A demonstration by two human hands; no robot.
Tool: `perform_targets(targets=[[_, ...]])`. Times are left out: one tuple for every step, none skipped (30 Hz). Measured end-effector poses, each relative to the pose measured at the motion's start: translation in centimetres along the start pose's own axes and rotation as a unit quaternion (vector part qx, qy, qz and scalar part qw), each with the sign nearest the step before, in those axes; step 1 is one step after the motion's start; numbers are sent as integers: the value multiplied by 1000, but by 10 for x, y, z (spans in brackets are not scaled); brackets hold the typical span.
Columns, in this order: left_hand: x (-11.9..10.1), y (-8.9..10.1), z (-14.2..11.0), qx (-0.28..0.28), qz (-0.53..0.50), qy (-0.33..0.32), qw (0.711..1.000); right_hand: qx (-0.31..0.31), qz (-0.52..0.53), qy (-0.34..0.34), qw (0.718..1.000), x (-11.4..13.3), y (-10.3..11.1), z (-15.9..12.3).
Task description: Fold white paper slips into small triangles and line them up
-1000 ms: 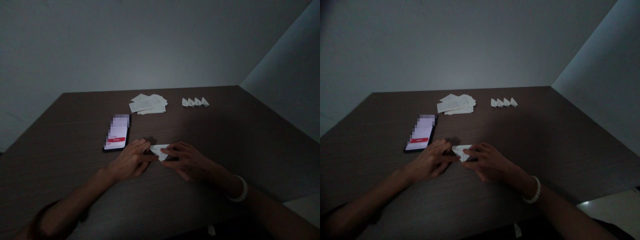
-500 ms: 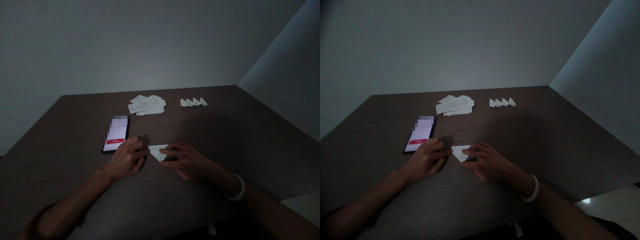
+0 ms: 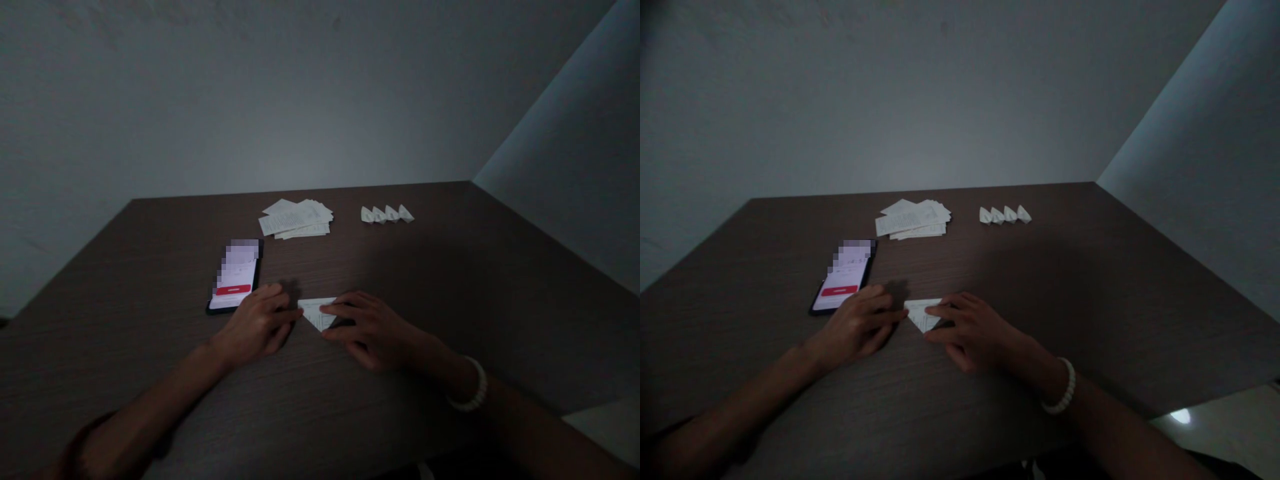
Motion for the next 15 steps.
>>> perform_targets(targets=[[0, 0, 0, -1, -5, -1, 1000, -4, 6, -3, 1000, 0, 0, 0], [0, 0, 0, -3, -8, -3, 1000, -6, 11, -6, 1000, 0, -1, 0], [0, 0, 0, -5, -10, -4, 1000, -10, 16, -8, 1000, 0, -1, 0], [0, 0, 0, -8, -10, -6, 1000, -14, 20, -8, 1000, 1, 0, 0], [-1, 0, 0, -12, -10, -7, 1000, -14, 21, -7, 1000, 1, 0, 1], [-1, 1, 0, -17, -11, -8, 1000, -14, 21, -7, 1000, 2, 1, 1], [-1, 1, 0, -19, -13, -8, 1000, -11, 19, -7, 1000, 3, 2, 2], [-2, 2, 1, -20, -16, -6, 1000, -8, 16, -5, 1000, 4, 4, 3], [-2, 2, 1, -18, -20, -3, 1000, -1, 12, -2, 1000, 6, 5, 4], [-2, 2, 1, -14, -23, 1, 1000, 8, 6, 0, 1000, 7, 6, 5], [-3, 3, 1, -12, -26, 4, 1000, 18, -1, 1, 1000, 8, 8, 6], [-3, 4, 2, -10, -27, 7, 1000, 27, -7, 2, 1000, 9, 8, 6], [-3, 4, 2, -9, -27, 10, 1000, 35, -12, 0, 999, 9, 9, 7], [-4, 4, 2, -9, -25, 12, 1000, 39, -14, -3, 999, 10, 9, 7], [-4, 5, 3, -10, -22, 15, 1000, 39, -13, -7, 999, 10, 9, 8]])
Point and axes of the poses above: each hand's wrist, its own z-axis towards the middle knuckle, its own y-axis out of the back of the hand, x = y × z, the point moved 1 cm from there along z, towards the middle knuckle, and after that the axes turned 11 degrees about -y, right-handed, at the moved point
